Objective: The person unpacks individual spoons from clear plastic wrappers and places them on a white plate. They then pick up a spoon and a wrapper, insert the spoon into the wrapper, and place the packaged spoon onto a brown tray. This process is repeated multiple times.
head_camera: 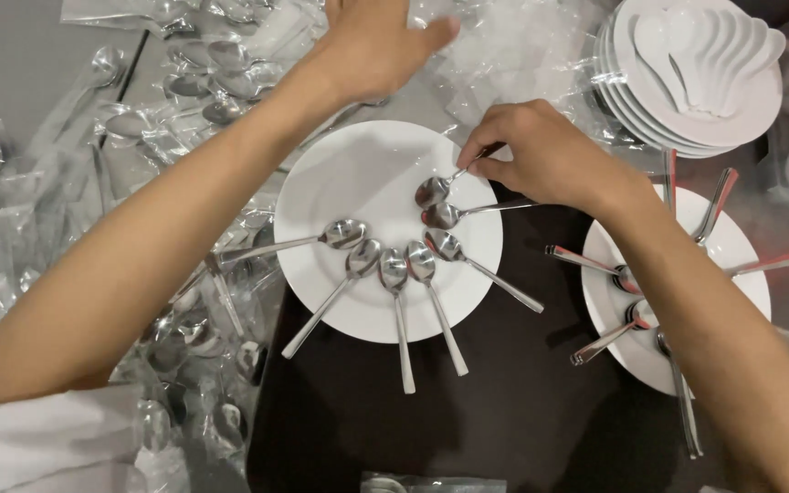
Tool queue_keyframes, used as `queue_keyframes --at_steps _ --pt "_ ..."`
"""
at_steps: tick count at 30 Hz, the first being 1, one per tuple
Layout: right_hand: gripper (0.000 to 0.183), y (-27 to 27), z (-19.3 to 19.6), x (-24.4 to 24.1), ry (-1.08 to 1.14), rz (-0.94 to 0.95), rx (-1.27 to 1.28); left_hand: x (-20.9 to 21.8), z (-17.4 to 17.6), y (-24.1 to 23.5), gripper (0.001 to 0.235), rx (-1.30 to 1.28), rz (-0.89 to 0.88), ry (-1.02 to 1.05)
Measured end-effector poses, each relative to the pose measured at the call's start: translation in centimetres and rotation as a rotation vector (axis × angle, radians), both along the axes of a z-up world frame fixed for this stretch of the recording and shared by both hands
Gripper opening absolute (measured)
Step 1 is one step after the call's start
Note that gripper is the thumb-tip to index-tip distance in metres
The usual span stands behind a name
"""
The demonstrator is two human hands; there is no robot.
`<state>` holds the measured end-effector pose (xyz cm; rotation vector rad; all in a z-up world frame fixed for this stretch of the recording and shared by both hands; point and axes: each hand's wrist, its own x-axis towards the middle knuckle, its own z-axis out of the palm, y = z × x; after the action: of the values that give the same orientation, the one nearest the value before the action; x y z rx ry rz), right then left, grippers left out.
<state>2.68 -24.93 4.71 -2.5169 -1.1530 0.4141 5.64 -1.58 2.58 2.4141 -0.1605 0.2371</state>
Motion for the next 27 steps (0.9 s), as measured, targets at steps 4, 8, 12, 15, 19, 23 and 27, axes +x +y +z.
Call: queue_keyframes --at_steps 4,8,12,15,19,23,27 --pt "0.010 0.2 -1.1 0.3 -0.106 0.007 0.002 -4.2 -0.2 0.9 0.013 0.058 -0.320 -0.051" --pt "0.016 -0.1 -1.1 -0.2 -0.283 0.091 0.036 -6.4 -0.4 0.4 0.029 0.244 -0.584 0.112" --pt "0.011 -0.3 2.0 -2.8 -0.129 -0.032 -0.103 -7.1 0.2 0.3 0.039 0.342 -0.754 0.078" --pt "0.014 -1.0 2.2 -3.4 -0.066 -0.069 -0.205 -6.8 -0.8 0.2 0.042 0.475 -0.785 0.015" --pt "0.012 -2.0 0.4 -3.0 -0.093 -0.007 -0.156 -7.7 -0.1 0.1 0.025 0.505 -0.784 0.052" --pt "0.014 -2.2 0.0 -3.1 -0.078 -0.004 -0.115 -7.5 -0.7 0.4 0.027 0.518 -0.773 0.030" --pt "0.015 -2.2 0.0 -3.3 -0.078 -0.014 -0.132 -7.4 -1.0 0.6 0.034 0.564 -0.753 0.025"
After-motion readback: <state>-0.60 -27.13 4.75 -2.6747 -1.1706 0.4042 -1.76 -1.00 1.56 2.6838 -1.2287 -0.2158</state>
